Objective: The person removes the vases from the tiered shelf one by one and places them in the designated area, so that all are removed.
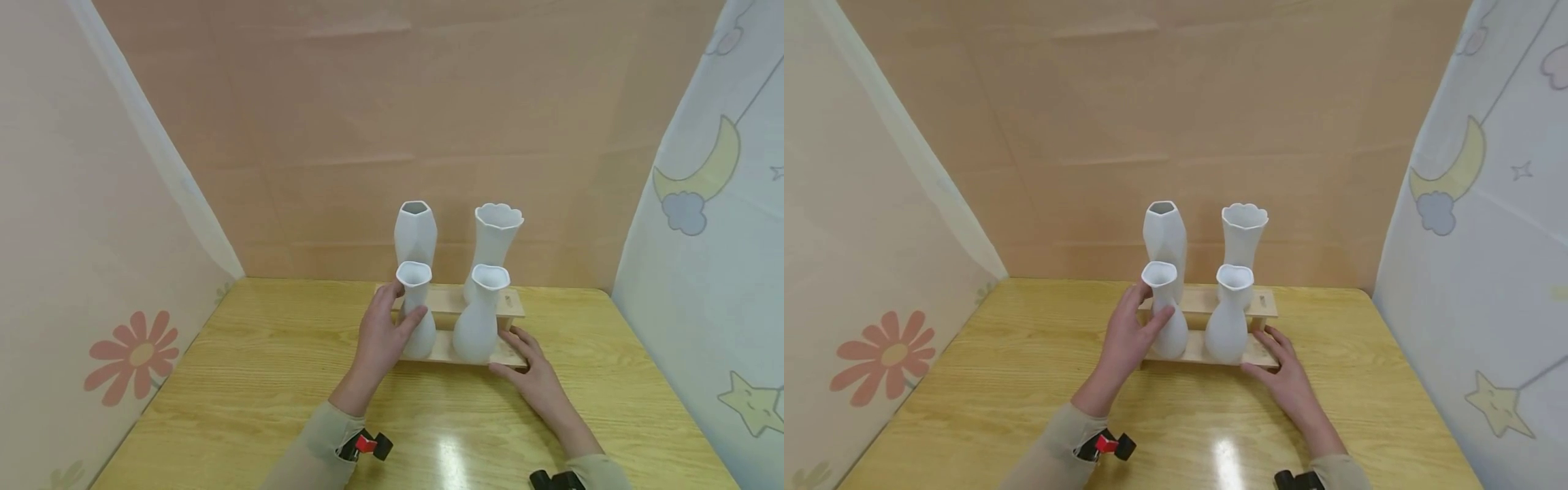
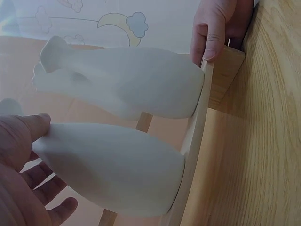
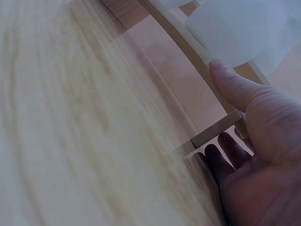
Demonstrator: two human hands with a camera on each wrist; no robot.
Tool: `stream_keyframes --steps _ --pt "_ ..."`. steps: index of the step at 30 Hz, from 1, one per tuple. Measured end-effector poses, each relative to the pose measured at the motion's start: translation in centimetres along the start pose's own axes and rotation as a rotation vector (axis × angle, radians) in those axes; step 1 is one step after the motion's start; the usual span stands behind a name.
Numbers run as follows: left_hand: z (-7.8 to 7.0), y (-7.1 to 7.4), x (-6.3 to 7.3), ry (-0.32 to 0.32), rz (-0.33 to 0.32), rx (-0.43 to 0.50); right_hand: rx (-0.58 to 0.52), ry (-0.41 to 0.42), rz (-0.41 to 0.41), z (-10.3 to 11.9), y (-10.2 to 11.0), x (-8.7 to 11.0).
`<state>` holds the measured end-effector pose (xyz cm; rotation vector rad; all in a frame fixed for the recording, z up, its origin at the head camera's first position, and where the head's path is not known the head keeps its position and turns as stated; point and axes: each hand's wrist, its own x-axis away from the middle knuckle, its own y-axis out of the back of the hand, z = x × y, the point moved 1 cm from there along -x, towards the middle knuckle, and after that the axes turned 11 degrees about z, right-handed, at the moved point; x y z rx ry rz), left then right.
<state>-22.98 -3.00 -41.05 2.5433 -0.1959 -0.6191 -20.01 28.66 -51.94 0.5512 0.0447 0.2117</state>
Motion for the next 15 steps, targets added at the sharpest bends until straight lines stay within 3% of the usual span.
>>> stream_keyframes --steps 9,15 --pt "0.2 -0.1 0.4 -0.001 -0.017 0.065 -0.022 -0.005 0.010 -0.3 -0.2 0.0" --pt "0.1 0.9 0.9 -0.030 -0.055 0.076 -0.029 0.002 0.007 -0.3 -0.2 0.2"
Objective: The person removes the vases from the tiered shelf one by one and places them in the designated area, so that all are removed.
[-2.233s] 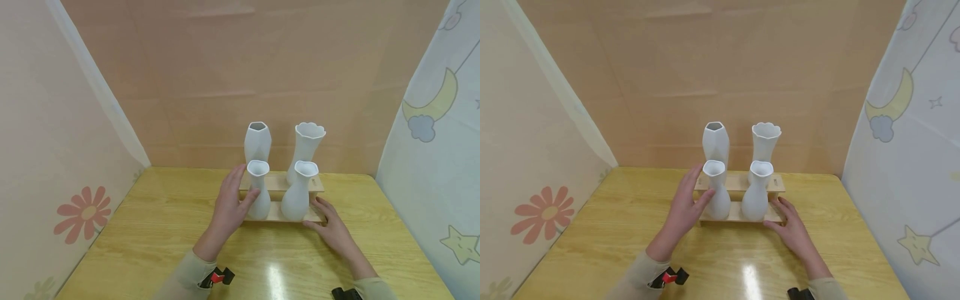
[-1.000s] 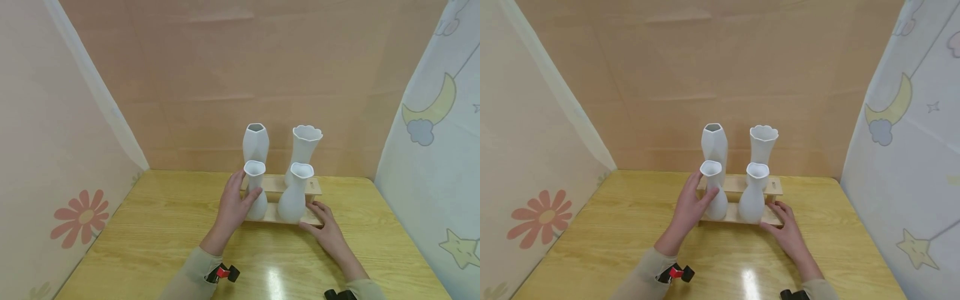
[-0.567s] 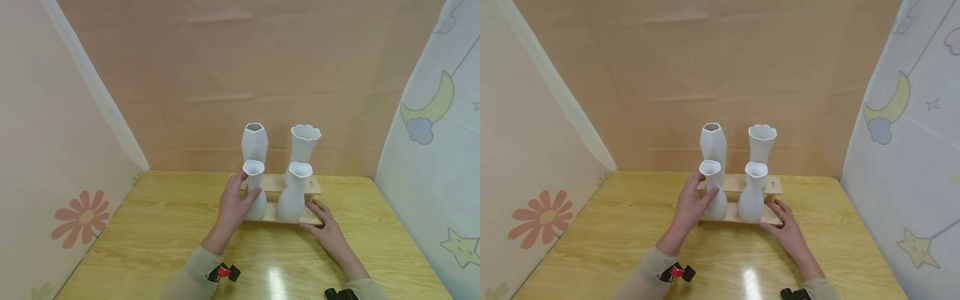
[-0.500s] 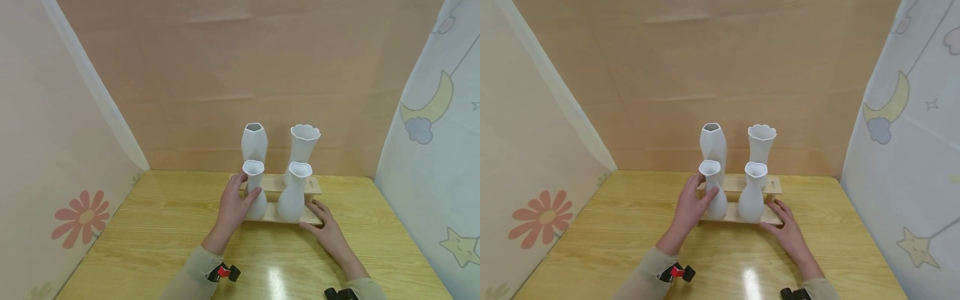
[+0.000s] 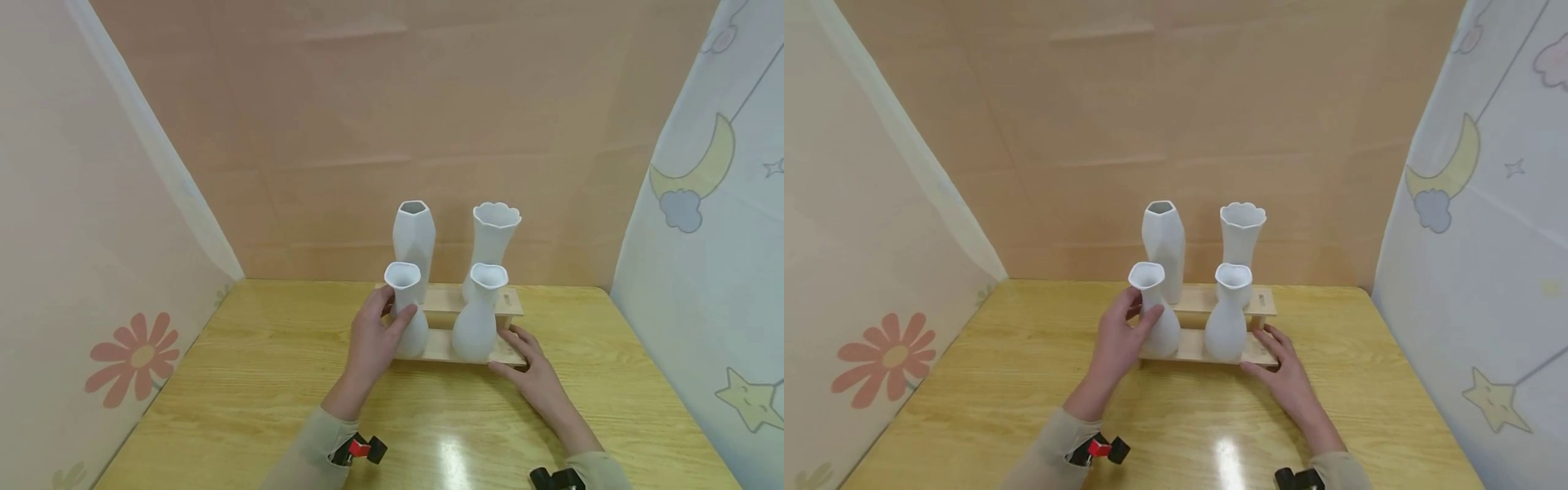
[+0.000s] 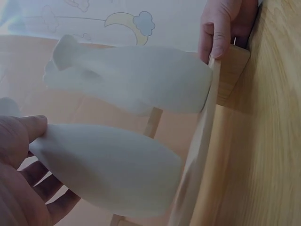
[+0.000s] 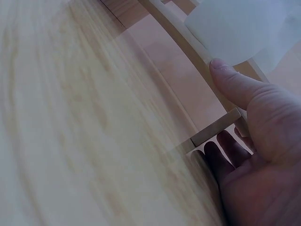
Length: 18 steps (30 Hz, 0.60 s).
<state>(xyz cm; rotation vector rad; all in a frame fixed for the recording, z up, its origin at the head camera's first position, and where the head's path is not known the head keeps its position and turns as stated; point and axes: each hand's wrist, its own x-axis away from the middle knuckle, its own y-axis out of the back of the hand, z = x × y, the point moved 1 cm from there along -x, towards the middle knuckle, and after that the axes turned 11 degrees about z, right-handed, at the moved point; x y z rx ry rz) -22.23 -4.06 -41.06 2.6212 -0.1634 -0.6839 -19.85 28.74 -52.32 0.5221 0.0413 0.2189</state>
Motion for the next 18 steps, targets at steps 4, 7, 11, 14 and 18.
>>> stream_keyframes --steps 4,7,11,14,18 --pt "-0.2 1.3 0.5 0.025 -0.007 0.013 0.004 0.003 0.000 0.1 0.0 0.0" --pt "-0.3 2.4 1.0 0.041 -0.011 0.023 0.001 0.001 0.000 0.2 0.0 0.0" --pt "-0.2 3.8 1.4 0.034 -0.025 0.014 -0.003 0.002 -0.003 0.2 0.1 0.0" --pt "0.1 4.7 1.6 0.020 -0.045 -0.007 -0.006 0.008 -0.009 0.2 0.1 0.1" --pt "0.6 5.9 1.5 0.004 -0.079 -0.029 -0.014 0.020 -0.013 0.2 0.2 0.2"
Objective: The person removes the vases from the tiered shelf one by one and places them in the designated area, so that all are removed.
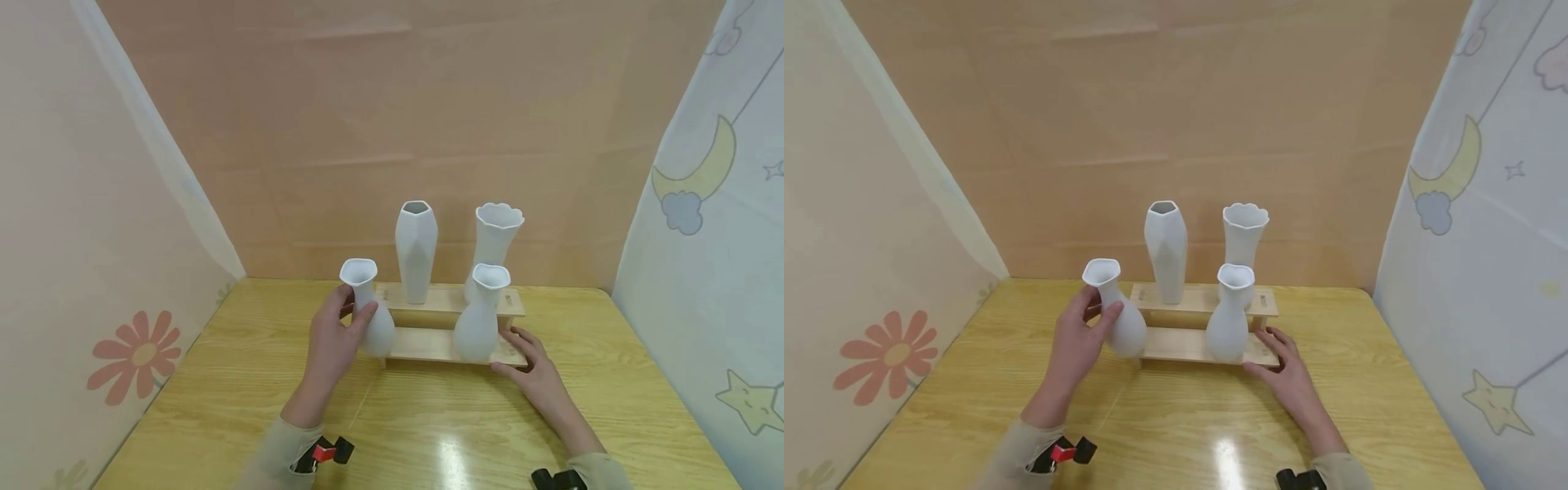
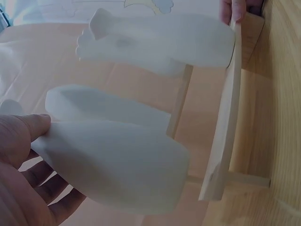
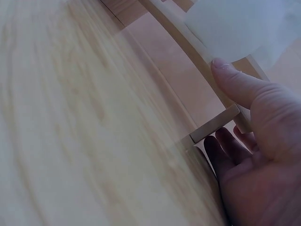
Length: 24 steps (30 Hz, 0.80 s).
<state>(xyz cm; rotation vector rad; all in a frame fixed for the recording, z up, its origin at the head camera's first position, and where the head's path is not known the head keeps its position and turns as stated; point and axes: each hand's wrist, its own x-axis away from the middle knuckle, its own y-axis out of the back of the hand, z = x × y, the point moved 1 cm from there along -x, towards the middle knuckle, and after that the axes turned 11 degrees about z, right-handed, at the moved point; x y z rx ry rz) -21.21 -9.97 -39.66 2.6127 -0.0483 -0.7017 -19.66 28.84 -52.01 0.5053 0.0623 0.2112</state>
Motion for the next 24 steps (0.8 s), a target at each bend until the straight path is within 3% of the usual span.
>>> stream_keyframes --steps 11,24 --pt "1.3 2.2 -0.6 0.009 -0.084 -0.013 -0.090 0.026 0.002 -0.1 0.1 0.3" --pt "3.9 3.1 -1.5 0.110 -0.132 -0.057 -0.090 0.029 -0.001 -0.4 0.2 0.0"
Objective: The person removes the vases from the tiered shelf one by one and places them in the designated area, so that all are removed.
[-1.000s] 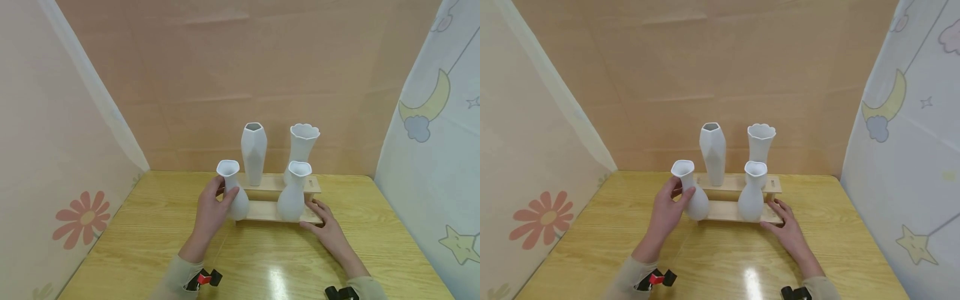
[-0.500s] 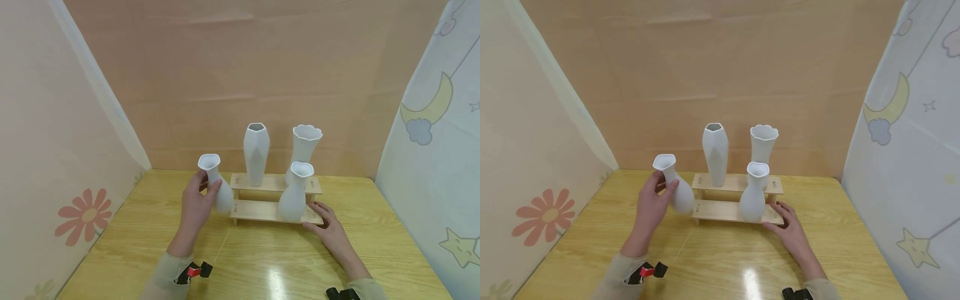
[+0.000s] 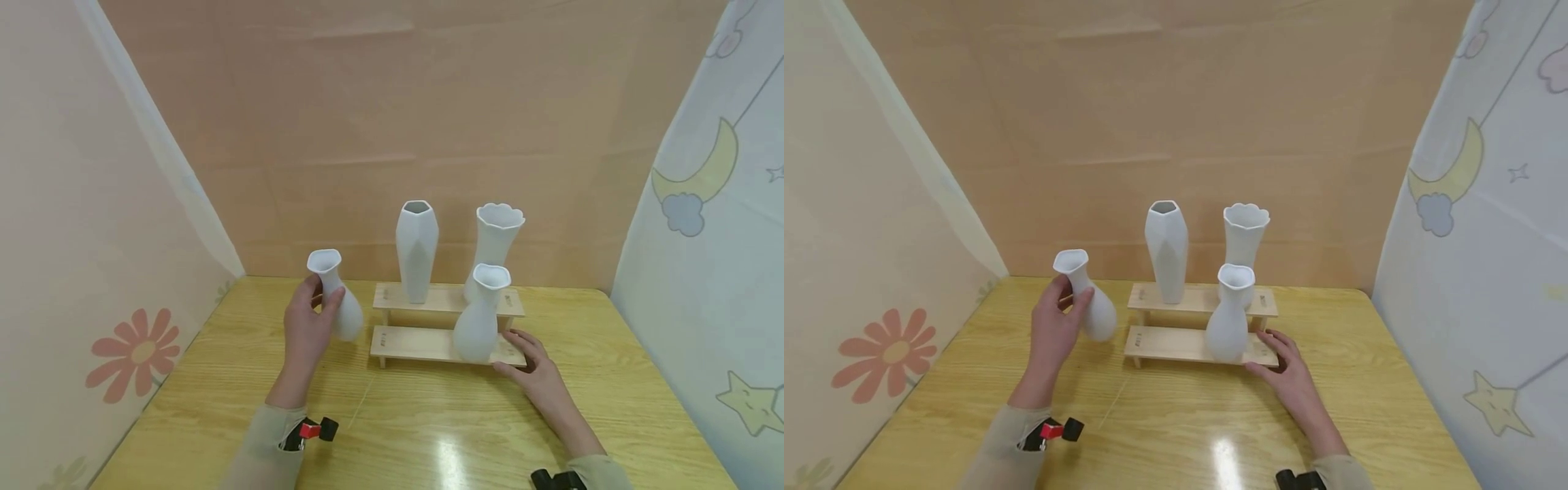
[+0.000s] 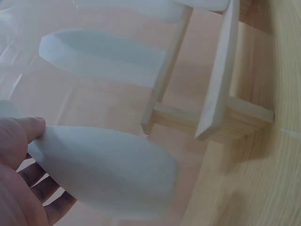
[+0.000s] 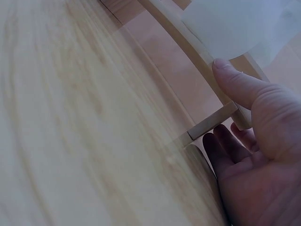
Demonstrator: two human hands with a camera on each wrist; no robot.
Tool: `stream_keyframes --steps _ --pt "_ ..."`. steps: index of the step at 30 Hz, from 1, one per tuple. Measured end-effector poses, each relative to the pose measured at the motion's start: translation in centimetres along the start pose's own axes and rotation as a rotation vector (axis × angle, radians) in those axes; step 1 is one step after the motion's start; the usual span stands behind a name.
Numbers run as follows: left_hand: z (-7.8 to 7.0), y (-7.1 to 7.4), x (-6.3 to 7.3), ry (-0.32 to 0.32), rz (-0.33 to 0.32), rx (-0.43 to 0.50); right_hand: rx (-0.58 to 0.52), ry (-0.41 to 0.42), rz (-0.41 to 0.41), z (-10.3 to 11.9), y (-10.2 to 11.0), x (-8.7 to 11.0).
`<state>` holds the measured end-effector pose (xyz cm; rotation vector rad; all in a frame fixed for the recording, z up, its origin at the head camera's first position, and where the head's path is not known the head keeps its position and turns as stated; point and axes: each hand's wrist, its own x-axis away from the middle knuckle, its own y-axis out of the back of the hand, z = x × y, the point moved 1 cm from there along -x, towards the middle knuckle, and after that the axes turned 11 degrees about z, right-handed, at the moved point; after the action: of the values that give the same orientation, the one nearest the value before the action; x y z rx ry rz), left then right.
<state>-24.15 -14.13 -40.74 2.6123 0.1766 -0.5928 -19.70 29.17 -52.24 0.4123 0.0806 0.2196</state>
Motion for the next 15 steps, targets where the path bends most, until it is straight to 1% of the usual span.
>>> stream_keyframes --steps 8,15 --pt "2.0 -0.6 -1.2 0.015 -0.001 -0.029 0.001 -0.009 0.004 -0.2 0.0 -0.1" --pt "3.9 -1.4 -2.3 0.029 -0.003 0.001 0.002 -0.014 0.006 -0.2 0.0 0.0"
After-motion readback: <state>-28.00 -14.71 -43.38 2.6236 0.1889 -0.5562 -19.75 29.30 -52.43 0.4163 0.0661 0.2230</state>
